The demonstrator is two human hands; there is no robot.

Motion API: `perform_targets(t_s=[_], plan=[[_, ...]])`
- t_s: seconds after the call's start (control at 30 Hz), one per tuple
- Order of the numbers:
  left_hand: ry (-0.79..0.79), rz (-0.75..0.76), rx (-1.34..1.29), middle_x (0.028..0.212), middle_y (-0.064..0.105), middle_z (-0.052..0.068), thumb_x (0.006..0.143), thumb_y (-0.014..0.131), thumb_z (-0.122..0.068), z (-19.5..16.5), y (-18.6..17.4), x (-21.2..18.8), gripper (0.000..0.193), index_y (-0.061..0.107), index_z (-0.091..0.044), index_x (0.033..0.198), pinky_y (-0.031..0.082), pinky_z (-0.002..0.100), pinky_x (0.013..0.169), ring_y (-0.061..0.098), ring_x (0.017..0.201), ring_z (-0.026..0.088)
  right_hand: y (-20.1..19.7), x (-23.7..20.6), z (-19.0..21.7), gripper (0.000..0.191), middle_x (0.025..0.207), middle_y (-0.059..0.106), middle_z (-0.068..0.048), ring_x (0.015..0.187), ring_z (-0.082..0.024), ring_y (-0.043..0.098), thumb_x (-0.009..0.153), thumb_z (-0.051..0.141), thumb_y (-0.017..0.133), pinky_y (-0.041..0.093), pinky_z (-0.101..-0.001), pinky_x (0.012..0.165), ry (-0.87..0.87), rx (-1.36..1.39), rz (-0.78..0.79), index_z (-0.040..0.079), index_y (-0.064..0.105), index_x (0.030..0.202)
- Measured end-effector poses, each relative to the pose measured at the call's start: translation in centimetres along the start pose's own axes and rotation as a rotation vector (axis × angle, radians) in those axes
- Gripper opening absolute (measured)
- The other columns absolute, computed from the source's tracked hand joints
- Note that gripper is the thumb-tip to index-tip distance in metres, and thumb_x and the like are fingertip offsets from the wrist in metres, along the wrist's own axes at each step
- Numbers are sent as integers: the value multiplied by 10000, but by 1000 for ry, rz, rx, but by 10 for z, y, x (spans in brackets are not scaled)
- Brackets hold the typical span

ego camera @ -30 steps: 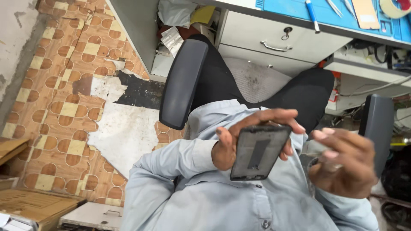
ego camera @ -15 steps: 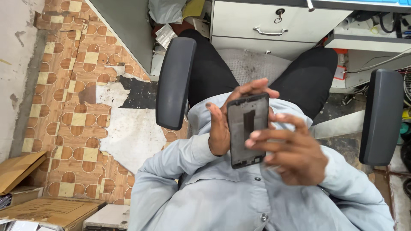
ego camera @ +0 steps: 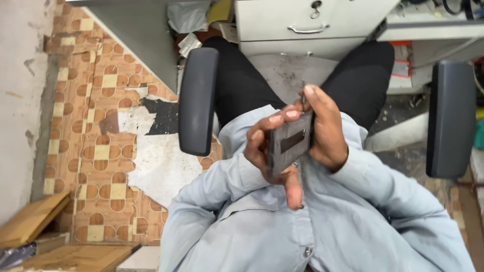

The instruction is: The person uses a blue-handled screwdriver to pry and scrape the back of a disassembled smartphone. They then peel off a piece of tape from the phone's back and continue scraping the surface with the screwdriver.

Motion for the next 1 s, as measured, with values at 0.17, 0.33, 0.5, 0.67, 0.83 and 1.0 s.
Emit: perform_targets(t_s=[0.17,0.33,0.5,0.67,0.83,1.0], plan=[[-746,126,254,1570,310,255,995,439,-757,5,-36,-25,1004,103,-5,1569,249,597,1312,382,1480,416,-10,19,33,198,672,551,16,534,-71,493,1128,259,503,401,-226,508,-22,-478,170,79,538,1054],[-1657,-29,-230,1690,265,228,977,325,-778,25,-39,-98,1044,139,-10,1659,257,526,1310,302,1582,375,10,5,62,200,649,651,-40,528,-107,608,1107,225,567,435,-258,489,-184,-1163,288,30,578,1149],[-2014,-218,-914,1486,507,265,1001,140,-805,17,4,-108,1039,328,19,1604,504,485,1145,609,1316,418,49,0,82,199,734,713,-93,630,-168,732,1121,176,600,500,-284,547,-422,-1356,253,-6,573,1198],[-1857,-382,-1075,1394,596,248,1146,210,-693,24,-1,-94,849,427,19,1555,585,481,981,678,1128,356,59,-29,119,43,1141,726,-141,1004,-274,740,1211,42,565,572,-354,845,-907,-1418,167,8,564,1184],[-1891,-537,-972,1345,592,221,1176,255,-639,28,-24,-104,787,422,47,1524,581,480,1019,672,1142,333,58,-78,84,201,1008,698,-107,872,-238,660,940,-49,813,526,-370,687,-1091,-1587,448,55,721,1085],[-1827,-684,-1083,1394,616,208,1151,261,-657,32,-30,-109,801,454,7,1554,584,445,1020,672,1156,295,66,-113,37,362,988,679,-123,883,-235,692,820,47,738,585,-345,731,-1130,-1643,913,-84,727,1158]])
Point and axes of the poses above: each hand's wrist, its own x-axis towards the middle knuckle, its own y-axis out of the palm, z = x × y, the point moved 8 cm from there along x, towards the middle knuckle
